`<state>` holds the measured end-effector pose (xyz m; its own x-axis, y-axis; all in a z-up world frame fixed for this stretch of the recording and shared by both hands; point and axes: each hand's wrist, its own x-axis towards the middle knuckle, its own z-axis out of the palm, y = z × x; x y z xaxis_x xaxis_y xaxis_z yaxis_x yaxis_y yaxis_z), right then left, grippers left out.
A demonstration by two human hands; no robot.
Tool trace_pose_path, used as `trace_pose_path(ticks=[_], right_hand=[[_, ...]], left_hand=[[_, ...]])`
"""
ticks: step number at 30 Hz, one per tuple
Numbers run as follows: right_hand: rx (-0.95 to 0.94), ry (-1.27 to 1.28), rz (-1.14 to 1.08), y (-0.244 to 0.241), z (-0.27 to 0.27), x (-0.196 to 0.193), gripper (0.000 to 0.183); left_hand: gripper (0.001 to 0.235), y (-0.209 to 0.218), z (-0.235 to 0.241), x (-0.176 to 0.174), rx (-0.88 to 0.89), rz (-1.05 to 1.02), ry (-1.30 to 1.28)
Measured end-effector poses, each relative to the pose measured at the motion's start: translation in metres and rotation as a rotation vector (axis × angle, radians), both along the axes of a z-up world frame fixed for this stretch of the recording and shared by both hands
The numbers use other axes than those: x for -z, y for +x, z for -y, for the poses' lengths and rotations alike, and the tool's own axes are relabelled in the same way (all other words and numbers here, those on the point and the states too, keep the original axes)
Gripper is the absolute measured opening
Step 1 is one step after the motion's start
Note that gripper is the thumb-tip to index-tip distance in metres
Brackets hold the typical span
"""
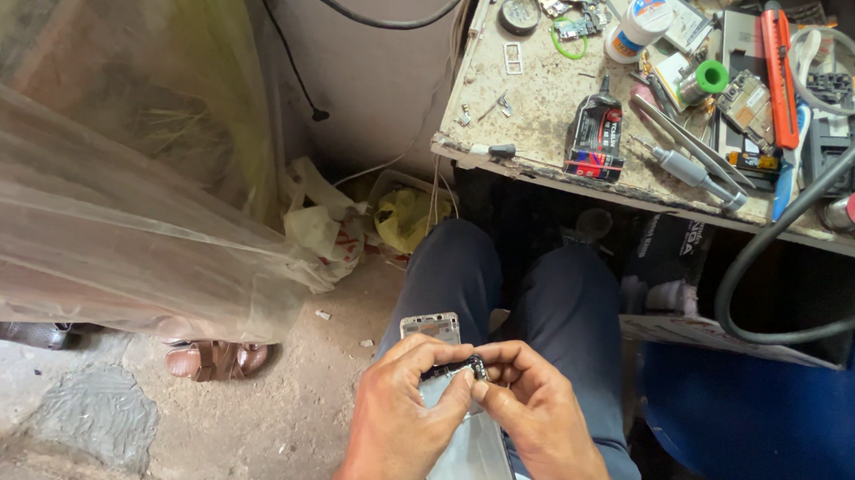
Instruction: The person disassembles a small electronic device, removes a battery, and uses a metal prying tool to separate internal components. They then reassemble the device by placing the battery back and closing the casing.
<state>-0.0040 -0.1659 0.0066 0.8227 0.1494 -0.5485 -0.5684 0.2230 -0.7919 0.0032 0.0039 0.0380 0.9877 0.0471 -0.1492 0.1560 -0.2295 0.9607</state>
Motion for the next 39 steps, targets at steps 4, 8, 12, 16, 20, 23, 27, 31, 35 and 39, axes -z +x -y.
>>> trace_pose_path(ticks=[4, 8, 12, 16, 20, 23, 27, 31, 35, 39], right_hand=[[0.005, -0.001, 0.036, -0.002, -0.002, 0.003, 0.026], [0.012, -0.004, 0.051, -0.004, -0.002, 0.003, 0.026], [-0.004, -0.032, 0.036, -0.004, -0.001, 0.002, 0.028], [-0.019, -0.006, 0.004, -0.005, 0.003, 0.001, 0.029], [-0.013, -0.047, 0.033, -0.004, 0.004, 0.005, 0.029], [0.039, -0.073, 0.014, -0.001, 0.01, 0.001, 0.03], [0.158, -0.052, 0.087, 0.01, 0.022, -0.006, 0.034], [0.193, -0.053, 0.101, 0.019, 0.022, -0.008, 0.036], [0.16, -0.195, 0.226, 0.035, 0.022, -0.025, 0.034], [0.15, -0.627, 0.622, 0.08, 0.032, -0.061, 0.022]], left_hand=[[0.018, -0.001, 0.0, 0.001, 0.001, -0.003, -0.011], [0.017, -0.003, 0.0, 0.004, -0.002, 0.021, -0.042], [0.018, -0.002, -0.004, 0.005, 0.016, -0.031, -0.078], [0.025, 0.0, -0.013, 0.007, 0.098, -0.044, -0.157], [0.035, -0.001, -0.021, 0.011, 0.15, -0.021, -0.229], [0.038, -0.006, -0.026, 0.016, 0.072, -0.239, -0.386], [0.079, -0.01, -0.025, 0.037, 0.194, -0.234, -0.632], [0.092, -0.029, -0.002, 0.062, 0.128, -0.359, -0.757], [0.077, -0.027, -0.004, 0.079, 0.097, -0.316, -0.72], [0.077, -0.019, -0.014, 0.078, 0.096, -0.309, -0.583]])
